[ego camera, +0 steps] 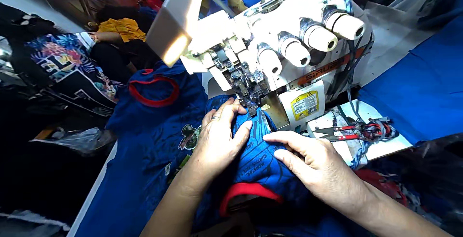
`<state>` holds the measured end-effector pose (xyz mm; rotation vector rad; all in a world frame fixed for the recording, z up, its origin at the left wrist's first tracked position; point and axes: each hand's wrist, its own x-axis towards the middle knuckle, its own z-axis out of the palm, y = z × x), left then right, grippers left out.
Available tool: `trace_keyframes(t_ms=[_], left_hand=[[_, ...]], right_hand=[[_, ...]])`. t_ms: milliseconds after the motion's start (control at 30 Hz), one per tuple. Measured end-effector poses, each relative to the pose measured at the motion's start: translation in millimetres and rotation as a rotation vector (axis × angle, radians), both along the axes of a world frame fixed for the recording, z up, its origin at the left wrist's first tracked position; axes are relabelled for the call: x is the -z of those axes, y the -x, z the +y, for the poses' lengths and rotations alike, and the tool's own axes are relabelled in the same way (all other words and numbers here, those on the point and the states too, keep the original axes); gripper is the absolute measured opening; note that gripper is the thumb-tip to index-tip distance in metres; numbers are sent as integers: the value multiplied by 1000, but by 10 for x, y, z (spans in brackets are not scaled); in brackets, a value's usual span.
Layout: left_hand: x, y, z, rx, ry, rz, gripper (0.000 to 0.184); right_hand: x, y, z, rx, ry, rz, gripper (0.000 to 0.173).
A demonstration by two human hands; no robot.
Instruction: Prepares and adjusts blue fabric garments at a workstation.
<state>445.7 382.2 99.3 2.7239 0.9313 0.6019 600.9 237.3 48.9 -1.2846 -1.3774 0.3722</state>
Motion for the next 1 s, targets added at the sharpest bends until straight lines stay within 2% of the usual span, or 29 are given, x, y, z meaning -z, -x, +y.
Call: trace_keyframes(t_ms=[200, 367, 433, 600, 700, 833, 900, 1000], left_hand=[[74, 122, 11, 90, -117, -40, 50], [196, 422, -39, 223, -314, -53, 44], [148, 491, -144, 296, -334, -26, 36], [-9, 344, -400, 455, -293, -89, 25], [-4, 172, -485, 547, -242, -154, 28], [-22, -149, -612, 669, -105, -132, 24], [6, -332, -674, 695, -61, -120, 23], [115, -631, -746, 711, -41, -151, 22]], right_hand=[[86, -67, -188, -88, 52, -99, 22], [132, -393, -583, -143, 195, -383, 19], [45, -603, -707, -40, 192, -458, 18], [-213, -1291, -762, 414, 117, -724, 14], [-246, -1533, -710, 544, 256, -814, 11], [-393, -1545, -626, 390, 698, -807, 19], [-438, -1543, -573, 342, 781, -816, 18], [-438, -1587, -501, 333, 784, -837, 15]])
